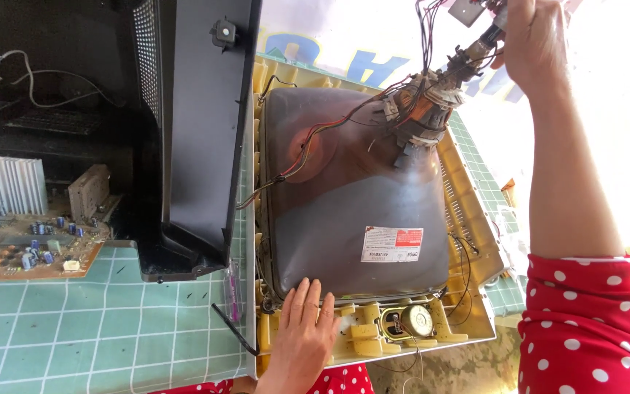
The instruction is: The person works on the internal components of a disassembled CRT television, focusing on the neck of the picture tube. They handle a small circuit board and various wires connected to the tube's base, repeatedly attaching and detaching the board while manipulating the wiring.
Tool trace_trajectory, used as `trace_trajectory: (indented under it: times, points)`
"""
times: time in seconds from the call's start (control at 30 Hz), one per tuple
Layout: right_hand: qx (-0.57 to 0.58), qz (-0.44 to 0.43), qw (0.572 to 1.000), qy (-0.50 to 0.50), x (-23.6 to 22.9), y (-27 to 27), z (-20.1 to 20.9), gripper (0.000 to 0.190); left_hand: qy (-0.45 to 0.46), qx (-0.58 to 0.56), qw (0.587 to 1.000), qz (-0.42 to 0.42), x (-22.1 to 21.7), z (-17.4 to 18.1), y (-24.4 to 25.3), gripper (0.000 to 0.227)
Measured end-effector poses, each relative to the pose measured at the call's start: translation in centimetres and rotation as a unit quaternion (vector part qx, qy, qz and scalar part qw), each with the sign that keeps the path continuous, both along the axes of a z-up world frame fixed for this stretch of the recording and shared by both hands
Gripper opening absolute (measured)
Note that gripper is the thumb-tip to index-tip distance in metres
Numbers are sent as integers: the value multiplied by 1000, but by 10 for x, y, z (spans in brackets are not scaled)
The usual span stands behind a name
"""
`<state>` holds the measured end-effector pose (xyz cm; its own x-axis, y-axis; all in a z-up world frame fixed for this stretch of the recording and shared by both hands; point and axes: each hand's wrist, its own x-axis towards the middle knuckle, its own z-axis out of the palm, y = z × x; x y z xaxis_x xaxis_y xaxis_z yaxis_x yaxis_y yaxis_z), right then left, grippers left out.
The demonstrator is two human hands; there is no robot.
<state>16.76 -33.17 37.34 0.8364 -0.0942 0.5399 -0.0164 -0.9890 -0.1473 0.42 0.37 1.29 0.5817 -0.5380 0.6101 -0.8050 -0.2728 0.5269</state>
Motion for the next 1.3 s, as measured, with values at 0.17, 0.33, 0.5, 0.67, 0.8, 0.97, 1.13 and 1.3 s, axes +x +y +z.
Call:
trace_trajectory:
  times: [0.17,0.33,0.5,0.67,0.8,0.97,1.13,1.3]
  points:
    - [4,96,995,-10,-4,3,-2,59,7,7,1000,-10,0,-1,1,46]
    - [53,37,998,7,-1,-14,0,70,10,-8,1000,-18,0,-4,0,47]
    - [38,45,998,2,1,-24,-3,81,7,-2,1000,-22,-1,-3,0,48]
    - [2,89,996,7,1,-3,2,79,24,-6,999,-33,-2,-3,0,49]
    - [31,44,998,26,-2,-7,4,83,28,0,999,-40,-3,-6,-1,48]
    - [12,63,997,31,-3,-6,4,77,29,-14,999,-32,-3,-5,-1,49]
    - [-40,66,997,15,-1,-2,4,69,21,-10,999,-32,-1,-4,0,49]
    - [-19,8,1000,23,0,-12,4,79,21,-3,999,-36,-2,-5,0,51]
